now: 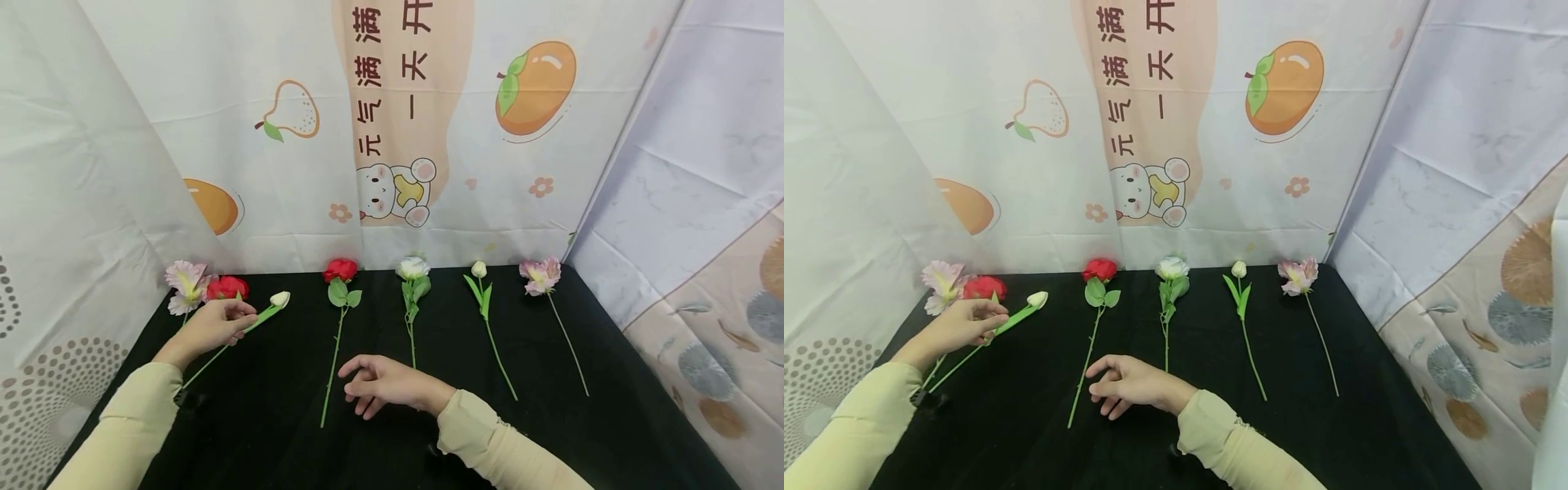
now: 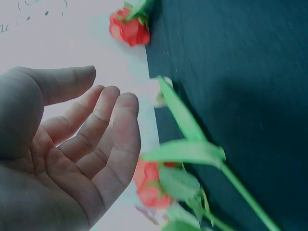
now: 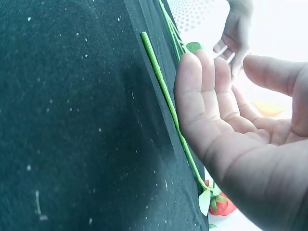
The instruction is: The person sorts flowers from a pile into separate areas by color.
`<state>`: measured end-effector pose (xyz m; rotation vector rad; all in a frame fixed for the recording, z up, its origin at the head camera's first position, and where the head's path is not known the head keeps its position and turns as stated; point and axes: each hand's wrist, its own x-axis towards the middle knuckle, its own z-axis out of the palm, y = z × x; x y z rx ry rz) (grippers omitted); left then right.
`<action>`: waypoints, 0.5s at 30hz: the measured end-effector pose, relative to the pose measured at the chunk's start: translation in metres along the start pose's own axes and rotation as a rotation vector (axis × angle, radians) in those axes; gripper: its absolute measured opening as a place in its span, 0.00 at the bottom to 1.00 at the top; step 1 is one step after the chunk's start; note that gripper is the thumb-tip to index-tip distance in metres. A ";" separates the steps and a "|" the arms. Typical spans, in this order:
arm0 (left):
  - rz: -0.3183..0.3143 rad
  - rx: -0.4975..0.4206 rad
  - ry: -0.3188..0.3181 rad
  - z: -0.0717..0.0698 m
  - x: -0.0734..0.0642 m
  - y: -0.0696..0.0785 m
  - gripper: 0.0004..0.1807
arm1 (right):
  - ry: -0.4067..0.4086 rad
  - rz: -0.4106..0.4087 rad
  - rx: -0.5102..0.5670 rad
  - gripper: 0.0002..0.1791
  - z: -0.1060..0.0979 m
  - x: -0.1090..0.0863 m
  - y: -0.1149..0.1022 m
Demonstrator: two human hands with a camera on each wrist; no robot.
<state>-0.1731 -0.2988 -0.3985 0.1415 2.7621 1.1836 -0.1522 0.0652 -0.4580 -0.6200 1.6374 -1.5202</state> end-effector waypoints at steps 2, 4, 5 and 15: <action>-0.011 0.023 0.008 -0.005 -0.004 -0.008 0.21 | 0.003 0.007 0.006 0.22 -0.001 -0.001 0.000; -0.025 0.061 0.028 -0.010 -0.008 -0.017 0.21 | 0.006 0.011 0.011 0.22 -0.002 -0.002 0.000; -0.036 0.085 0.036 -0.012 -0.011 -0.021 0.21 | 0.007 0.014 0.013 0.22 -0.001 -0.003 -0.001; -0.116 0.155 0.030 -0.020 -0.025 -0.052 0.24 | 0.039 0.026 0.012 0.21 -0.004 -0.006 0.001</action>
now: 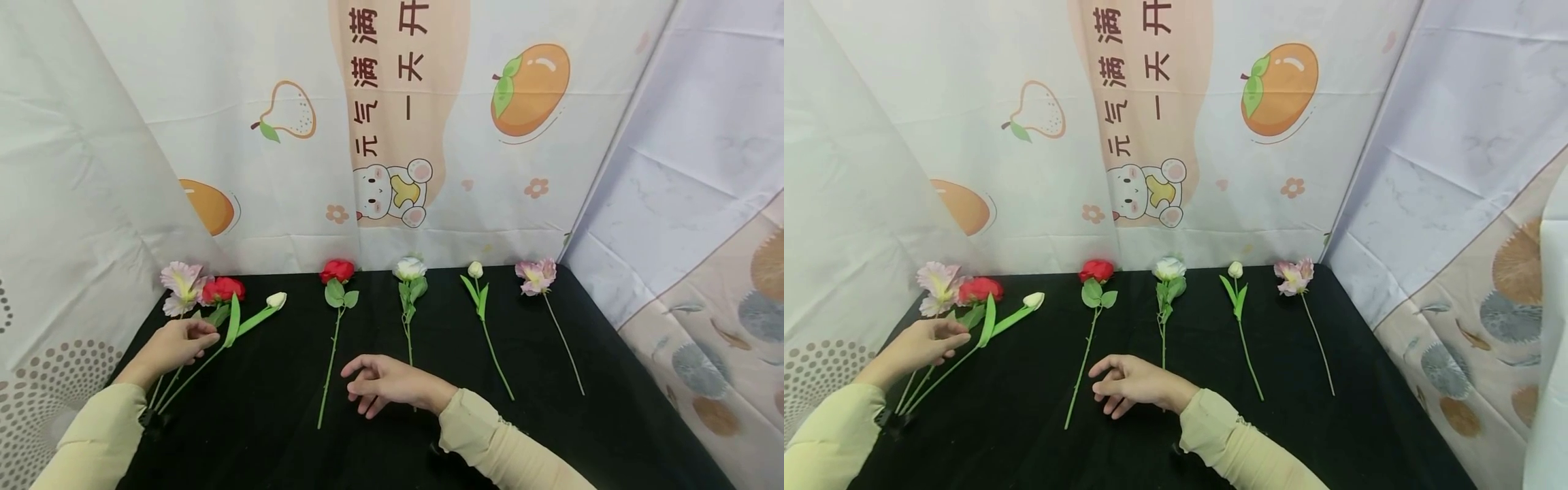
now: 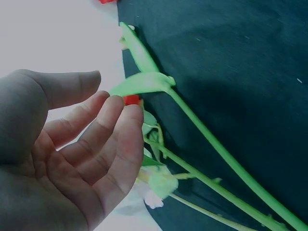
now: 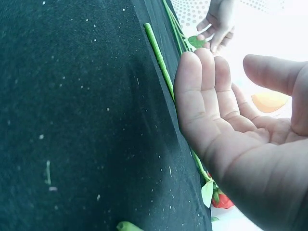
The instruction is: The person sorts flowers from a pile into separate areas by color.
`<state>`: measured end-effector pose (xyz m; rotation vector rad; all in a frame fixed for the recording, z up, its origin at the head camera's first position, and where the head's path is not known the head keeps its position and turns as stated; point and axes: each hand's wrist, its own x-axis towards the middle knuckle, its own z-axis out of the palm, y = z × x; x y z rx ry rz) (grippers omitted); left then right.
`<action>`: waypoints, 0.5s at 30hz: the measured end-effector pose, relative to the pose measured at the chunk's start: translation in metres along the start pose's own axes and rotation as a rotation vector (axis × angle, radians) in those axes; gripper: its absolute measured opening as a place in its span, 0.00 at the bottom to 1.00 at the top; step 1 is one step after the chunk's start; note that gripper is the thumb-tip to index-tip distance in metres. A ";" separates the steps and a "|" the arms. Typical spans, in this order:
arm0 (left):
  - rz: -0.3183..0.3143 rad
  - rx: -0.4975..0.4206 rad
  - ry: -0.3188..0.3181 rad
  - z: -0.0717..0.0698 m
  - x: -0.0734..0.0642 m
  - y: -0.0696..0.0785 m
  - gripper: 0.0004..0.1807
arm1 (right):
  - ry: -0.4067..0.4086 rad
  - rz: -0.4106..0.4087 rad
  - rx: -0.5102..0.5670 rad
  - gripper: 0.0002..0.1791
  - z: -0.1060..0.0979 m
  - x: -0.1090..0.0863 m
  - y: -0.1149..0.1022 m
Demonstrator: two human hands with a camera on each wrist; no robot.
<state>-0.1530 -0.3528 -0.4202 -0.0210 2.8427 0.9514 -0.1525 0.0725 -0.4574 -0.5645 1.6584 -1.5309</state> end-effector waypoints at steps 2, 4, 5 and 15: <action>-0.002 0.007 -0.019 0.001 -0.001 -0.004 0.23 | -0.003 0.003 -0.002 0.21 -0.001 0.000 0.000; 0.009 0.042 -0.030 0.003 -0.002 -0.009 0.22 | -0.007 0.007 -0.002 0.21 -0.001 0.000 0.001; 0.015 0.058 -0.034 0.004 -0.003 -0.012 0.22 | -0.008 0.006 -0.002 0.21 -0.001 0.000 0.001; 0.014 0.049 -0.052 0.016 -0.008 -0.035 0.21 | -0.006 0.012 -0.003 0.19 -0.001 0.000 0.005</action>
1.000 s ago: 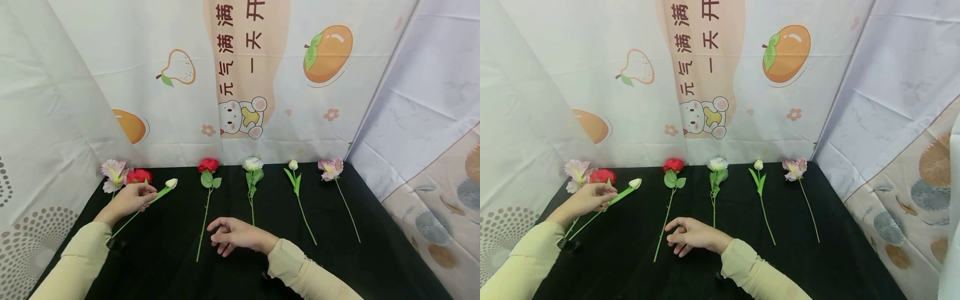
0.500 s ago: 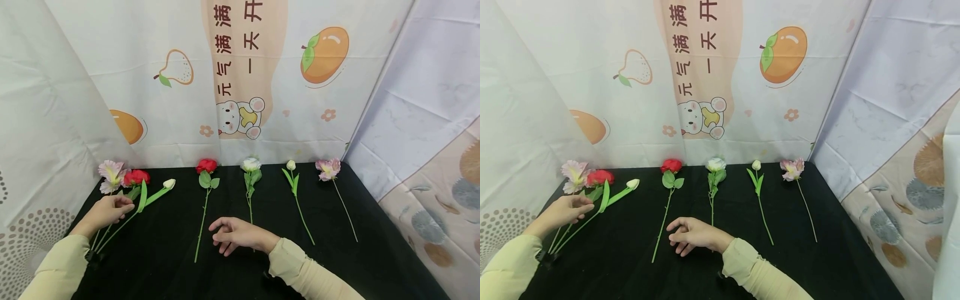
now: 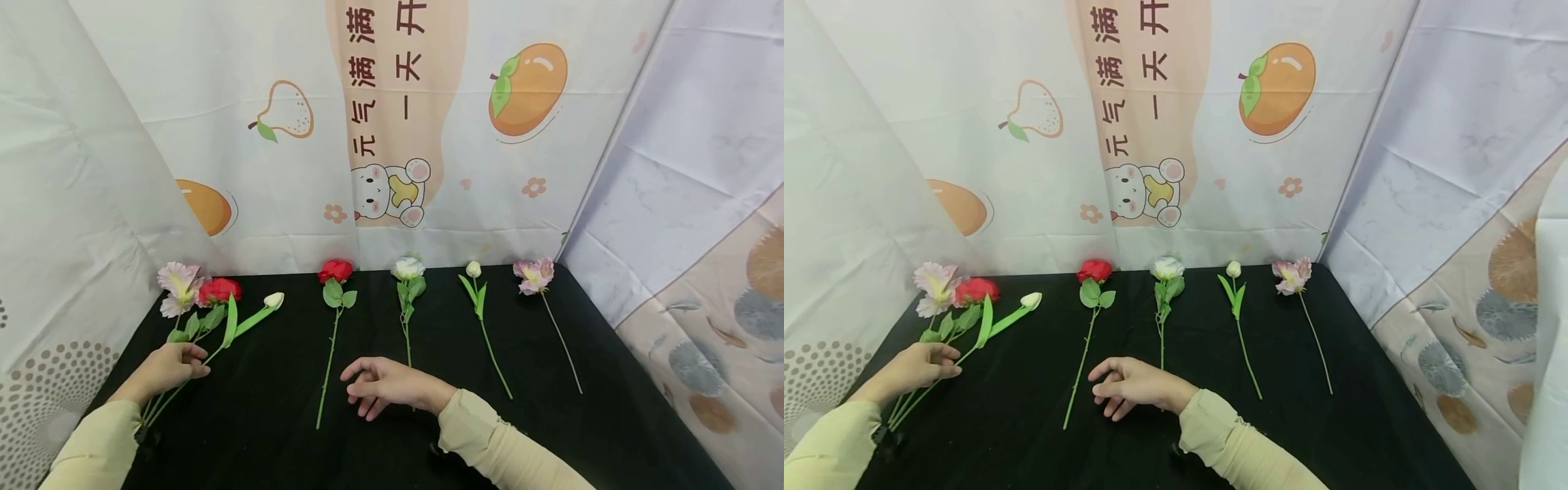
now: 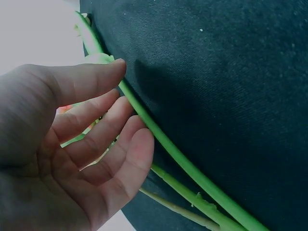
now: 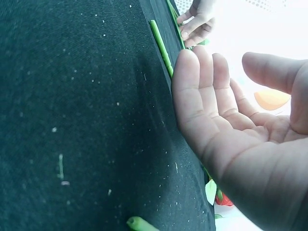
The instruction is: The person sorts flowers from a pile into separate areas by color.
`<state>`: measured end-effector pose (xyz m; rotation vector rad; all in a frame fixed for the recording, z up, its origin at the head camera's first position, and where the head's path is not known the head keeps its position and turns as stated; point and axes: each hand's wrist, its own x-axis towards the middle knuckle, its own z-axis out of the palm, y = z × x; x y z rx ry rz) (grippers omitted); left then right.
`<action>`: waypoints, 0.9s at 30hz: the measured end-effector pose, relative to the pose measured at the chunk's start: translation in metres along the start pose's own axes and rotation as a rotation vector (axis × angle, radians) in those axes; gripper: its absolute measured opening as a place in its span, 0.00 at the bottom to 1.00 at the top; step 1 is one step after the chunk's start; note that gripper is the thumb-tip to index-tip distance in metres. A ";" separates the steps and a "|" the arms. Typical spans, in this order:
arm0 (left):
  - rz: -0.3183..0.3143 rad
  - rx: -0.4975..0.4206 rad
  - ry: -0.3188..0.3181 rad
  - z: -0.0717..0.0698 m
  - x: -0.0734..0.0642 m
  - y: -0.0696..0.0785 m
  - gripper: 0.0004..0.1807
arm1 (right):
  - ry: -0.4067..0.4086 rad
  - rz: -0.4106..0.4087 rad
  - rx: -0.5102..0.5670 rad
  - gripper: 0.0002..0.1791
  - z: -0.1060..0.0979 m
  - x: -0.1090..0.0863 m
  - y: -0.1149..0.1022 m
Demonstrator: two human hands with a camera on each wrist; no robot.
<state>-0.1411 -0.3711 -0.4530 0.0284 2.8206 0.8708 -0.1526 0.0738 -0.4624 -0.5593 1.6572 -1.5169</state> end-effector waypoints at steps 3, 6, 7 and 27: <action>-0.014 -0.039 -0.009 0.001 0.001 0.001 0.21 | -0.002 0.001 0.001 0.19 0.000 0.000 0.000; -0.046 -0.097 -0.037 0.002 0.000 0.002 0.20 | -0.014 0.004 0.003 0.20 0.000 0.000 0.000; -0.057 -0.113 -0.041 0.003 0.000 0.002 0.21 | -0.018 0.003 0.004 0.20 0.000 0.001 0.000; -0.110 -0.221 -0.054 0.013 0.001 0.002 0.14 | -0.051 -0.003 0.003 0.19 0.000 0.002 0.006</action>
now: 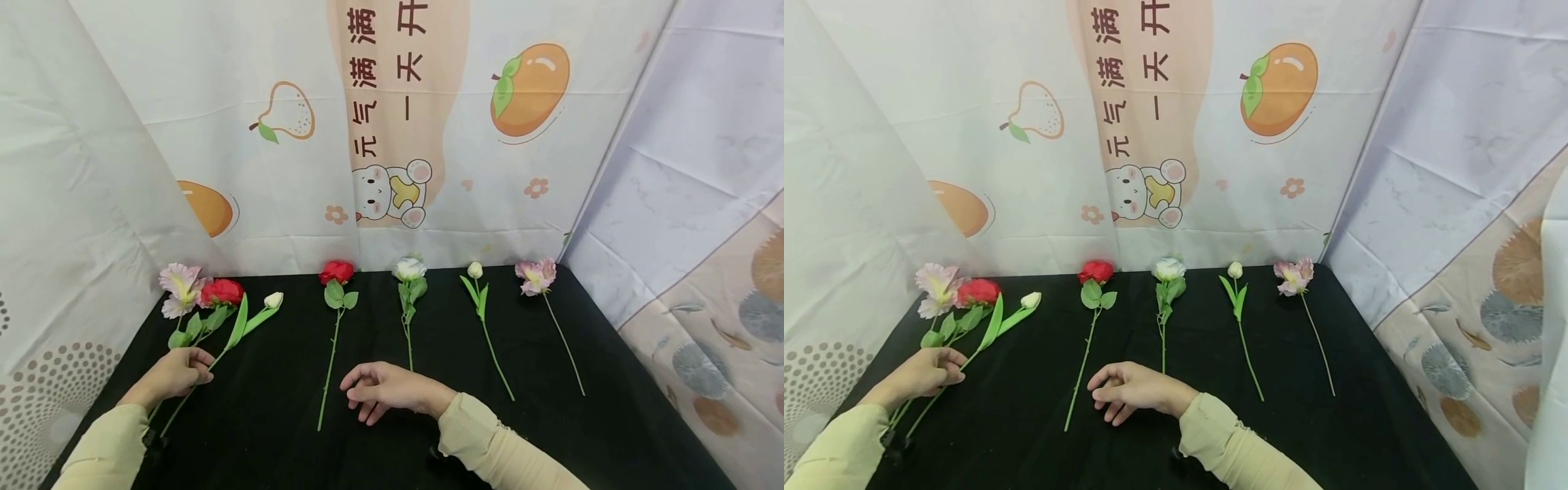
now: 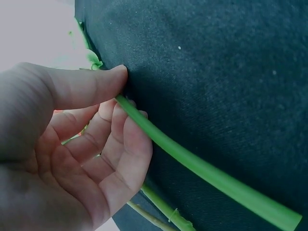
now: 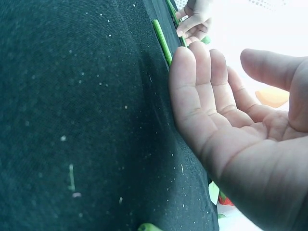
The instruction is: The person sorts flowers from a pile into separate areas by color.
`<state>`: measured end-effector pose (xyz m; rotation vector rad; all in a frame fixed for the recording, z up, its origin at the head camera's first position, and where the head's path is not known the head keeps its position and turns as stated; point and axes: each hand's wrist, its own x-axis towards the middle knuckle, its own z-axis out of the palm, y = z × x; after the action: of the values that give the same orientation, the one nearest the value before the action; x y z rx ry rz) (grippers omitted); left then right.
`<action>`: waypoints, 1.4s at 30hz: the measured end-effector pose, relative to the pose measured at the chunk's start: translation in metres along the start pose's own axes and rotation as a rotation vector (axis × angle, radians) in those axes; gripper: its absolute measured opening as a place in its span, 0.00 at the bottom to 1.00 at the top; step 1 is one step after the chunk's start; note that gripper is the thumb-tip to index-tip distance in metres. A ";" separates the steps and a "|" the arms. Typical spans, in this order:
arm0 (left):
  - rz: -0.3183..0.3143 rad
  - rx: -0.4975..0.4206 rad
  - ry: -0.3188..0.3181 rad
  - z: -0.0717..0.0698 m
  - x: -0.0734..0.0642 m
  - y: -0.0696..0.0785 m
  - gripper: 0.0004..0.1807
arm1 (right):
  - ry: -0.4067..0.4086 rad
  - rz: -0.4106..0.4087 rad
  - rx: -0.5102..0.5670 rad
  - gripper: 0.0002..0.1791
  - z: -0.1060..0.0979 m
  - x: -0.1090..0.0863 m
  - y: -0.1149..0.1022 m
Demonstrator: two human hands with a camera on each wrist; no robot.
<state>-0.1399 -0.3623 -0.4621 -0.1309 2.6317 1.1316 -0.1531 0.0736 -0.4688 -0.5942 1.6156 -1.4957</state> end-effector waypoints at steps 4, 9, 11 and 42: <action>0.004 0.026 0.013 0.000 -0.001 0.001 0.13 | -0.004 -0.002 -0.001 0.19 0.000 -0.001 -0.001; 0.028 0.021 0.014 0.000 -0.004 0.007 0.14 | -0.016 -0.002 -0.007 0.19 0.000 -0.001 -0.002; 0.052 0.000 0.008 -0.001 -0.005 0.011 0.15 | -0.017 -0.004 -0.013 0.20 0.000 -0.001 -0.002; 0.197 -0.278 0.030 0.060 0.020 0.131 0.18 | 0.030 0.005 0.000 0.20 -0.003 -0.010 -0.008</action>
<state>-0.1705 -0.2281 -0.4159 0.0599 2.5429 1.5698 -0.1518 0.0818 -0.4587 -0.5702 1.6386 -1.5071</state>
